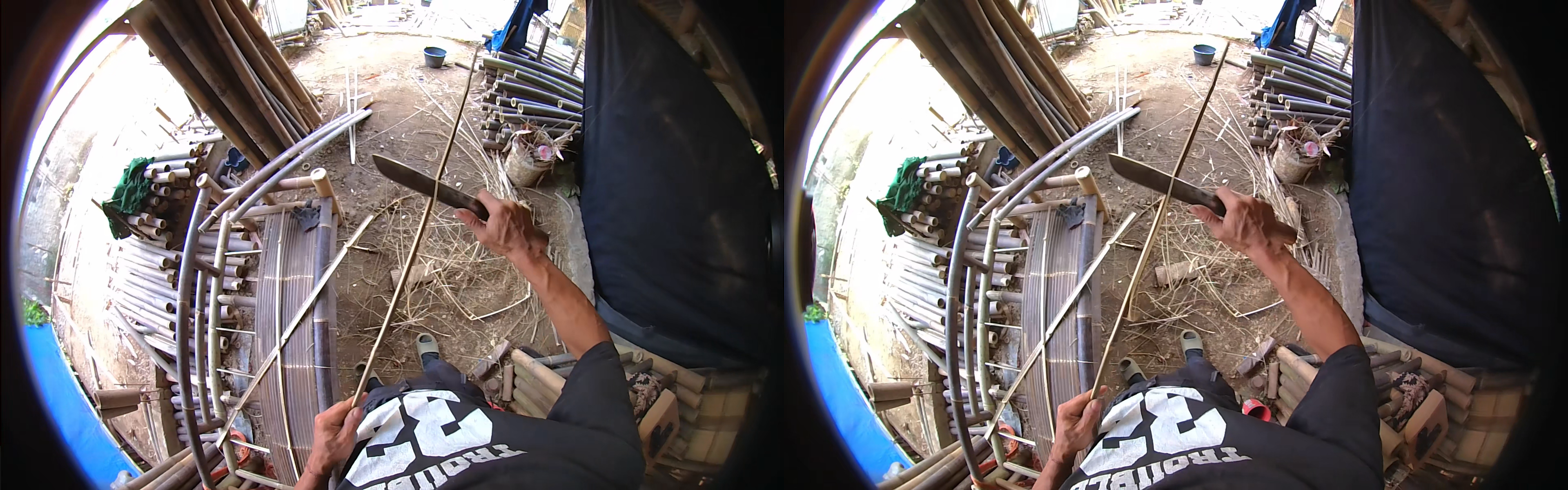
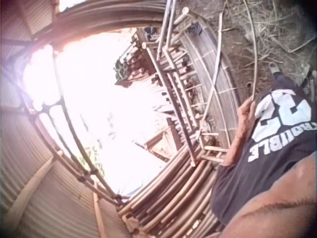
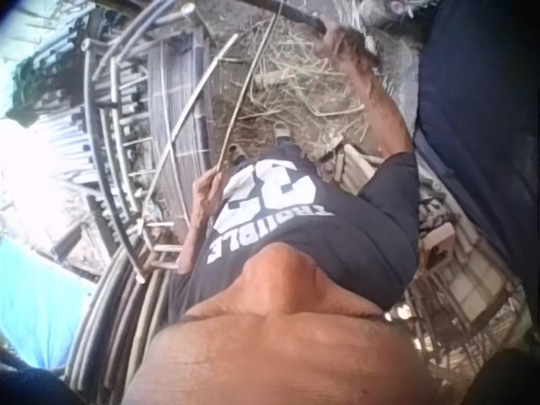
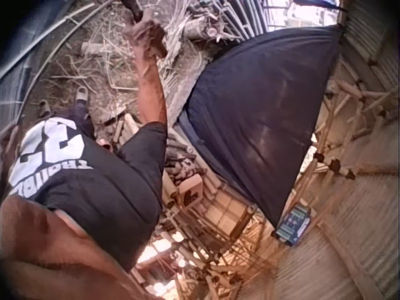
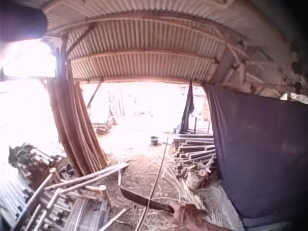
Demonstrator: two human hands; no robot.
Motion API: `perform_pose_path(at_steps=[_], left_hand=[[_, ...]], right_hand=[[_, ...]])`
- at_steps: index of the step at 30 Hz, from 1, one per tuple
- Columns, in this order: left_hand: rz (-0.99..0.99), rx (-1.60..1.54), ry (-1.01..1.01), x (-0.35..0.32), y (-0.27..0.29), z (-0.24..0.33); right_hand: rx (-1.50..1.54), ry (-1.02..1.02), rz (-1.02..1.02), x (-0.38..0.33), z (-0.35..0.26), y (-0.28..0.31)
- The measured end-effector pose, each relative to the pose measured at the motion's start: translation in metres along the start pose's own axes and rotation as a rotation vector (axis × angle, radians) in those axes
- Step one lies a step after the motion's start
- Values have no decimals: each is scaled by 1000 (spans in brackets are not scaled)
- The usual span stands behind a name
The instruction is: The person uses a large knife to split long bamboo poles into thin strips. They hold the bamboo against a wooden workbench and strike it with the knife to separate the material. The person repeatedly splits the bamboo and arranges the resulting strips on the workbench.
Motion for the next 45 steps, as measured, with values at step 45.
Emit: perform_pose_path(at_steps=[45], left_hand=[[-231, -632, 59, 124, -42, 104]], right_hand=[[323, 14, -28, -28, -64, 2]])
Point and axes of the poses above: each hand's wrist, its own x-axis towards the middle knuckle, its own y-axis out of the back of the hand, z = x × y, the point moved 1 cm from there along x, towards the middle knuckle, and after that the axes turned 8 degrees about z, right-handed, at the moved point
